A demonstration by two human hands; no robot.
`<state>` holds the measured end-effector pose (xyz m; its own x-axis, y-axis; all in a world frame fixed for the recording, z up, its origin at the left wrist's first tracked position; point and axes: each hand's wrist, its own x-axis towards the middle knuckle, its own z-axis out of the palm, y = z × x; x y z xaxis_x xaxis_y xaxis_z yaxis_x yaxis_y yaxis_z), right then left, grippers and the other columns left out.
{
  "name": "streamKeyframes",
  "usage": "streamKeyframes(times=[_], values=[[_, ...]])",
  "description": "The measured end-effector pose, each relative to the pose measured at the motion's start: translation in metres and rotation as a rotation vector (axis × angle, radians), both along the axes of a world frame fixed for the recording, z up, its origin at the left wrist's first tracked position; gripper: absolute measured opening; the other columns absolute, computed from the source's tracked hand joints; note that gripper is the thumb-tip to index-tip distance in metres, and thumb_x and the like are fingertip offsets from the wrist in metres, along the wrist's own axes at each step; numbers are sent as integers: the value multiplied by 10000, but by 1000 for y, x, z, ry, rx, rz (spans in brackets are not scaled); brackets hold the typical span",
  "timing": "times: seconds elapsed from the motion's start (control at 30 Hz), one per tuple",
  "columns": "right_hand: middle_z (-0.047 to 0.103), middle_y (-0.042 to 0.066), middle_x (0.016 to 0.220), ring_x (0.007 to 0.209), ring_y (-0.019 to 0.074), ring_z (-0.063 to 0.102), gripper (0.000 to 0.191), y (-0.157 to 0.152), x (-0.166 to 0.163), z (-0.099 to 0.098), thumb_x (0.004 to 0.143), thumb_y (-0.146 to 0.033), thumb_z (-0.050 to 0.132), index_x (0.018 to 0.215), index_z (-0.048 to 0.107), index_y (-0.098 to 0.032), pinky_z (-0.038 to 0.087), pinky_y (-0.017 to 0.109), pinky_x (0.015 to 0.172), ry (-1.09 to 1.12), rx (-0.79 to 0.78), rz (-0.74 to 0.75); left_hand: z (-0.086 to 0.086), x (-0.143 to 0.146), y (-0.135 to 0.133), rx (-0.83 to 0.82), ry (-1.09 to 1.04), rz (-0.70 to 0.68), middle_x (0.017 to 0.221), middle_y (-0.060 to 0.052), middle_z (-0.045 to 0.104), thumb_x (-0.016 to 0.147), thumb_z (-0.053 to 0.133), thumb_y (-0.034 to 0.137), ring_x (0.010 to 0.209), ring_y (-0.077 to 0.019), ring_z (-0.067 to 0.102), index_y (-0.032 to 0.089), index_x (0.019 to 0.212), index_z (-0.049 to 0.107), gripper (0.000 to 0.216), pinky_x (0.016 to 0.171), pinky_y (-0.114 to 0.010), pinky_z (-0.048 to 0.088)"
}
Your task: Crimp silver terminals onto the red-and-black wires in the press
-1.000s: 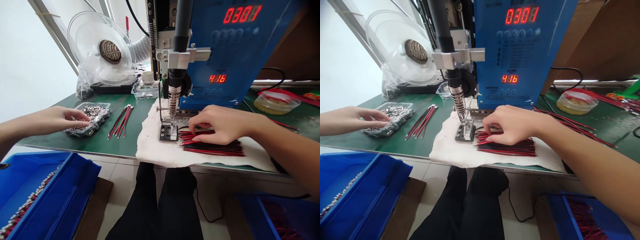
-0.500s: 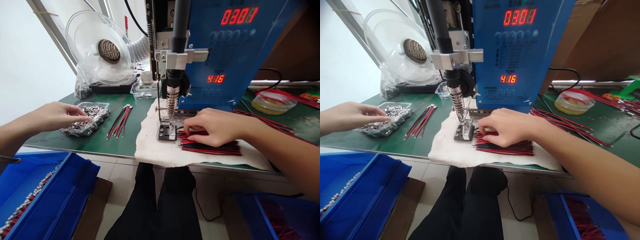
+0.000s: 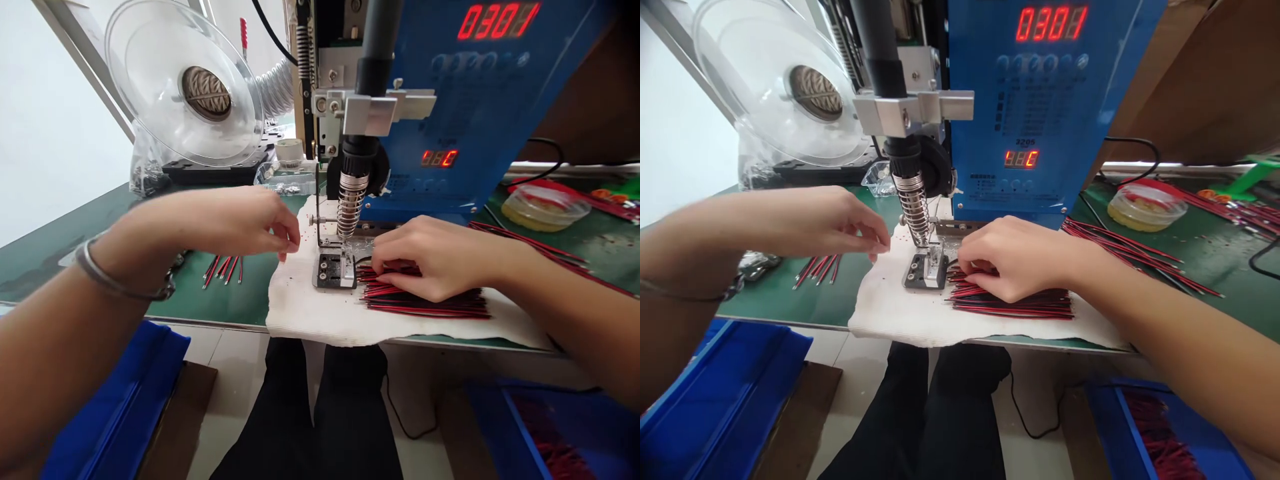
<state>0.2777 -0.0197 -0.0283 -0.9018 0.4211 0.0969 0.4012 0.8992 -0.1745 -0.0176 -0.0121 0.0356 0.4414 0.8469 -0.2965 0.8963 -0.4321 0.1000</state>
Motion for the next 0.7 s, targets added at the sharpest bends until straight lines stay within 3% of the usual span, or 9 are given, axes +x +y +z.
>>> streamKeyframes(times=[0.1, 0.23, 0.3, 0.5, 0.7], values=[[660, 24, 788, 689, 159, 569, 164, 0, 1, -1, 949, -172, 552, 845, 678, -192, 337, 319, 619, 19, 40, 22, 16, 17, 16, -121, 90, -41, 858, 15, 785, 840, 655, 432, 778, -203, 725, 273, 867, 851, 254, 771, -293, 530], [692, 22, 754, 642, 146, 580, 159, 2, 4, -1, 949, -172, 572, 861, 705, -183, 361, 311, 603, 80, 50, 17, 26, 31, 20, -82, 166, -88, 754, 33, 759, 850, 701, 402, 681, -175, 679, 267, 813, 836, 195, 665, -267, 466], [713, 19, 728, 606, 136, 588, 163, 3, 5, 0, 958, -181, 585, 878, 727, -180, 384, 301, 594, 116, 30, 5, 25, 35, 19, -82, 191, -100, 750, 43, 766, 863, 718, 372, 650, -175, 673, 292, 792, 829, 154, 660, -286, 464], [766, 34, 826, 682, 145, 660, 159, 5, 7, 6, 991, -190, 590, 918, 731, -192, 472, 292, 649, 186, -77, -10, 15, 29, 20, -251, 96, -46, 832, 16, 787, 848, 753, 434, 799, -229, 748, 318, 885, 854, 158, 870, -357, 563], [760, 39, 867, 709, 150, 662, 161, 4, -2, 0, 1024, -286, 611, 956, 724, -193, 513, 286, 648, 314, -192, -84, 5, 16, 22, -263, -93, -161, 703, 14, 745, 822, 738, 489, 630, -178, 695, 285, 868, 844, 235, 671, -281, 563]])
